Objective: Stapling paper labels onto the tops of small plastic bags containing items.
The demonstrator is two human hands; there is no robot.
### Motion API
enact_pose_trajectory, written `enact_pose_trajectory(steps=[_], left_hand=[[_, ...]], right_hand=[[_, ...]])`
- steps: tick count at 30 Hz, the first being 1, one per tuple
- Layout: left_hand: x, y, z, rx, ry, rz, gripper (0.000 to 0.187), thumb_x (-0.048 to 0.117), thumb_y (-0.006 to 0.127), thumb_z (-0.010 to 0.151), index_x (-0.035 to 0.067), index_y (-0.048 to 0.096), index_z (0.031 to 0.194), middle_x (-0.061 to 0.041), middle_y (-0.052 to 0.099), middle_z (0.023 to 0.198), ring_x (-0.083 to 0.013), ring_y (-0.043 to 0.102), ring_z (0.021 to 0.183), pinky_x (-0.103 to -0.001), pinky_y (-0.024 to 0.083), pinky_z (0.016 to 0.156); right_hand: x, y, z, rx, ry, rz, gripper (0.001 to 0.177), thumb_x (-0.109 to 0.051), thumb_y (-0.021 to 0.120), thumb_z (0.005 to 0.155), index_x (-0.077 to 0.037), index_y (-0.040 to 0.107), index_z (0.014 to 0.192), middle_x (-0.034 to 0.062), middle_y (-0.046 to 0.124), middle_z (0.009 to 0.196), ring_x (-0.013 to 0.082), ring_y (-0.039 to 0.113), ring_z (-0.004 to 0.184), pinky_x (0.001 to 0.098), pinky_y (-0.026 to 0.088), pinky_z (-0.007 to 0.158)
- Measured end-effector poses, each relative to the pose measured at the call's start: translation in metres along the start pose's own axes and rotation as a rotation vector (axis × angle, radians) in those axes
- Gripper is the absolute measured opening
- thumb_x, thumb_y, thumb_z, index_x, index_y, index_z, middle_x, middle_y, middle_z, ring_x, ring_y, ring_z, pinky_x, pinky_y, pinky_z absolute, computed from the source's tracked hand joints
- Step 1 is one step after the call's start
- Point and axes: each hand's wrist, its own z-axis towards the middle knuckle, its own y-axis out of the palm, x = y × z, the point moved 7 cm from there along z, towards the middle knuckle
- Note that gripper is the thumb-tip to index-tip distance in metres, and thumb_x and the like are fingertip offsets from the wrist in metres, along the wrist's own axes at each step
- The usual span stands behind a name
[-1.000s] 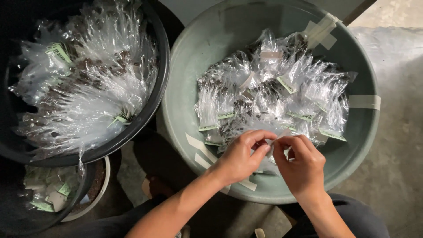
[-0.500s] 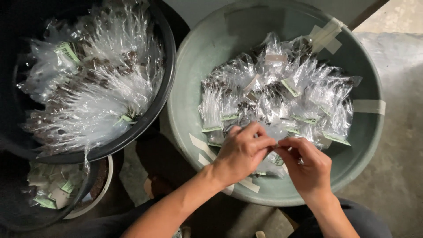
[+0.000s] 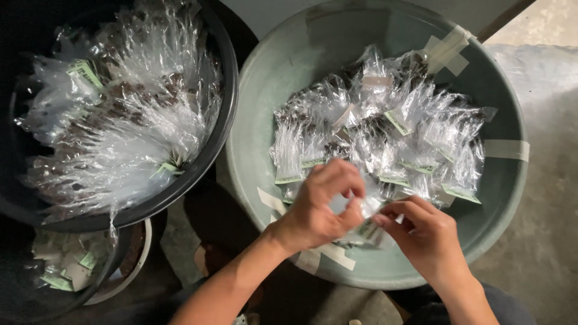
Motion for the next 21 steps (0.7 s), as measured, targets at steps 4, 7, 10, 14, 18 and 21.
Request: enact_pose_trajectory(steps=[4,7,10,14,18,21], left_hand=[[0.012,-0.004,0.007,0.088,0.030,0.022,0.003,0.014,0.058,0.090,0.011,0.059,0.091,-0.005,0.054,0.098,-0.0188,0.054,0.091,-0.036,0.037,0.086],[0.023,0.011,0.007,0.078,0.090,0.106,0.011,0.007,0.068,0.087,0.011,0.066,0.096,-0.005,0.057,0.102,-0.0214,0.056,0.090,-0.038,0.036,0.081],[0.025,0.020,0.009,0.116,0.095,0.057,0.021,0.002,0.076,0.088,0.014,0.071,0.104,-0.003,0.061,0.103,-0.0203,0.060,0.089,-0.038,0.038,0.083],[-0.038,0.049,0.022,0.015,-0.271,-0.567,0.035,0.010,0.079,0.087,0.009,0.057,0.114,-0.007,0.064,0.103,-0.0165,0.059,0.086,-0.025,0.056,0.079],[-0.188,0.075,0.044,0.170,-0.409,-0.204,0.007,-0.004,0.062,0.091,0.002,0.065,0.093,-0.012,0.070,0.086,-0.0188,0.066,0.074,-0.023,0.060,0.066],[-0.268,0.091,0.030,-0.132,-0.833,0.328,0.009,0.017,0.063,0.093,0.013,0.071,0.095,-0.006,0.063,0.119,-0.0271,0.054,0.110,-0.044,0.034,0.103]], right_hand=[[0.005,-0.003,-0.002,0.041,0.174,0.098,0.015,-0.010,0.079,0.084,-0.006,0.078,0.099,0.0030,0.062,0.085,0.0114,0.052,0.064,0.0251,0.043,0.060],[0.004,-0.008,-0.008,0.155,0.282,0.497,0.015,0.003,0.074,0.085,0.002,0.075,0.101,0.0104,0.066,0.091,0.0123,0.054,0.067,0.0241,0.044,0.057],[0.013,-0.014,-0.016,0.258,0.349,0.617,0.009,0.005,0.072,0.086,0.006,0.071,0.095,0.0152,0.068,0.092,0.0161,0.051,0.058,0.0258,0.044,0.052],[0.001,-0.030,-0.018,0.350,0.327,0.385,0.004,0.003,0.065,0.094,0.007,0.063,0.093,0.0133,0.060,0.093,0.0150,0.049,0.060,0.0238,0.043,0.052],[-0.032,-0.019,-0.011,0.329,0.137,0.402,0.019,-0.011,0.058,0.095,0.001,0.053,0.081,0.0129,0.051,0.082,0.0216,0.052,0.083,0.0264,0.039,0.073],[-0.008,-0.009,-0.019,0.330,0.271,0.643,0.012,-0.006,0.058,0.096,0.003,0.055,0.089,0.0260,0.069,0.102,0.0116,0.041,0.048,0.0218,0.038,0.047]])
